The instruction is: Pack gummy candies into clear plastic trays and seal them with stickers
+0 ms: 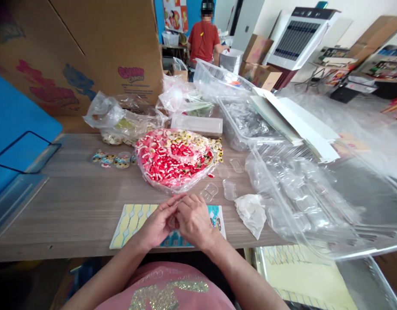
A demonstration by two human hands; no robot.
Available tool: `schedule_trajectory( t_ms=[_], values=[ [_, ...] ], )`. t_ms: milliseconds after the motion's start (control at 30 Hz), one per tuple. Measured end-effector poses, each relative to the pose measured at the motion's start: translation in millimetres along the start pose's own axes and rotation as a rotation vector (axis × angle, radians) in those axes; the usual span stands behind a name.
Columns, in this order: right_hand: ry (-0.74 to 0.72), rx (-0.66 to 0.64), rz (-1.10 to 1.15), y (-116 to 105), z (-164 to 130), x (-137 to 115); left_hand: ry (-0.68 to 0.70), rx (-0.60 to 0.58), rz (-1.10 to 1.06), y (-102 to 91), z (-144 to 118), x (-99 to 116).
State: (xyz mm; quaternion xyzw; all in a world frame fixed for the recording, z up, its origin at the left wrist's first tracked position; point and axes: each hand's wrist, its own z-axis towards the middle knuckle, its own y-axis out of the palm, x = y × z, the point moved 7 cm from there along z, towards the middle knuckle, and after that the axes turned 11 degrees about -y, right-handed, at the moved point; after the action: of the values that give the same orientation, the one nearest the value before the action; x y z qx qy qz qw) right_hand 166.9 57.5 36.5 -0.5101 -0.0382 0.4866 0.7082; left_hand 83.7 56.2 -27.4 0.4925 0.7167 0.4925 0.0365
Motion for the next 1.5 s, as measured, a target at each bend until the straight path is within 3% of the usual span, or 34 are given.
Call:
schedule_trajectory(
  t_ms=[67,167,233,333,500,600,733,833,900,967,1033,1100,1167,1267,1333,1400,1500],
  values=[
    [0.101,0.017,0.033,-2.5,-0.7,25.8,0.025,0.017,0.024,-5.5,-1.8,2.1],
    [0.423,-0.012,-0.198,-25.5,-5.6,101.4,0.073,0.043,0.082,-14.4,-3.2,10.2],
    [0.583,-0.211,-0.485,-36.4,-7.4,147.0,0.089,0.053,0.107,-16.2,-1.5,14.6],
    [0.599,-0.347,-0.568,-37.2,-2.3,178.2,0.109,0.018,0.105,-10.6,4.2,18.1],
    [0.597,-0.348,-0.573,-28.0,-8.7,170.2,0.103,-0.046,-0.039,-5.2,11.5,18.4],
    [0.605,-0.248,-0.500,-32.1,-18.5,157.1,0.040,-0.031,-0.084,-8.2,13.8,14.4],
    [0.492,0.095,-0.002,-41.3,-16.9,122.7,0.028,0.003,-0.054,-4.7,18.3,10.8],
    [0.353,0.038,0.336,-28.9,-2.8,86.6,0.053,-0.012,-0.020,7.7,22.9,7.8],
    [0.294,-0.048,0.243,-22.8,5.2,68.2,0.086,-0.005,0.004,14.2,25.3,6.6],
    [0.235,-0.087,0.010,-20.7,10.4,57.0,0.109,0.030,0.030,15.8,27.5,5.6],
    [0.151,-0.125,-0.149,-16.6,12.9,51.7,0.119,0.065,0.055,13.9,30.1,5.5],
    [0.073,-0.164,-0.135,-13.0,14.3,57.1,0.125,0.102,0.072,10.0,32.9,7.2],
    [0.128,-0.162,-0.091,-20.3,15.5,83.9,0.105,0.133,0.085,6.9,36.0,8.6],
    [0.519,-0.122,-0.288,-55.9,11.9,160.5,0.061,0.147,0.097,7.4,39.7,9.3],
    [0.696,-0.121,-0.413,-78.8,11.4,204.3,0.048,0.147,0.095,9.9,41.3,8.9],
    [0.753,-0.163,-0.441,-86.7,15.9,233.8,0.024,0.151,0.096,11.8,42.7,6.2],
    [0.763,-0.237,-0.428,-79.7,23.3,254.4,-0.020,0.144,0.117,12.3,43.5,1.2]
  ],
)
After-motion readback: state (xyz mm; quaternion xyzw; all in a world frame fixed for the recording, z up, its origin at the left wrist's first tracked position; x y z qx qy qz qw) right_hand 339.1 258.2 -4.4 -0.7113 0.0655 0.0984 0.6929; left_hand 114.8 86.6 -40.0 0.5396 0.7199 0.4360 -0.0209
